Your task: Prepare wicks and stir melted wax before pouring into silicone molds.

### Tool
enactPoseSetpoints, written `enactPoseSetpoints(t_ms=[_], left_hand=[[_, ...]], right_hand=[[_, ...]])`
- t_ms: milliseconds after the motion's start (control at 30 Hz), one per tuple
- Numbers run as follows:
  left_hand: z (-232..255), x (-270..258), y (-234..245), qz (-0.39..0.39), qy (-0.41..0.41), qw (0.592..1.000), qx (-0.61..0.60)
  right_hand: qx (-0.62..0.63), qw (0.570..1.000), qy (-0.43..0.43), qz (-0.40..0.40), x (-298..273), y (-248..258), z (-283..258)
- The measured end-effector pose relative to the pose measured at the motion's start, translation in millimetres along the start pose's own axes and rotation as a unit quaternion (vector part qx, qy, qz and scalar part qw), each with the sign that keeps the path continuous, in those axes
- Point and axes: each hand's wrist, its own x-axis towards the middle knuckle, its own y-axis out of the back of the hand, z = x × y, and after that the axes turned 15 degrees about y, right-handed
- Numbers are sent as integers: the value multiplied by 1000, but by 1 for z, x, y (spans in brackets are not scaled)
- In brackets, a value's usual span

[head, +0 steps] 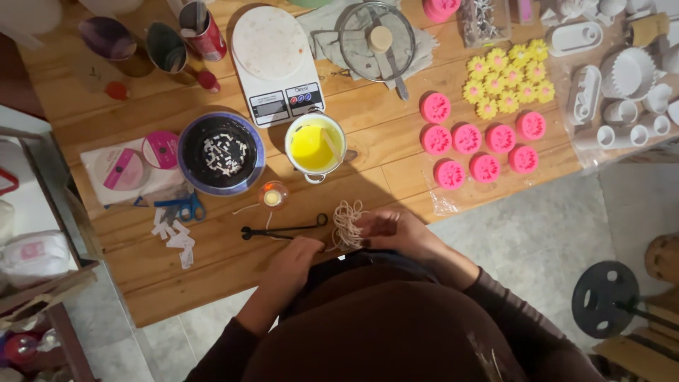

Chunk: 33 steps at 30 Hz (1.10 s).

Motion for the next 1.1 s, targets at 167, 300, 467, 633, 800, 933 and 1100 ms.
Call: enactPoseSetpoints(t_ms=[167, 300, 467, 633, 800, 933, 1100], left_hand=[[-25, -26, -13, 39, 111, 993, 19], [-48, -24, -41, 19, 197, 979, -49], [12, 29, -27, 21, 194, 975, -106], [63, 51, -9, 66, 142, 963, -218], [87, 63, 11, 150, -19, 974, -166], [87, 64, 17, 141, -61, 983, -102], [81, 62, 24, 85, -164, 983, 16]], right_hand=[[-59, 995, 38, 66, -3, -8, 10], [-167, 977, 42, 124, 1, -15, 12], [-207, 963, 69, 157, 1, -6, 17], [-30, 984, 80, 155, -4, -24, -37], [145, 981, 64, 114, -6, -47, -69], [125, 982, 73, 124, -11, -49, -72], [-216, 959, 176, 42, -17, -47, -69]])
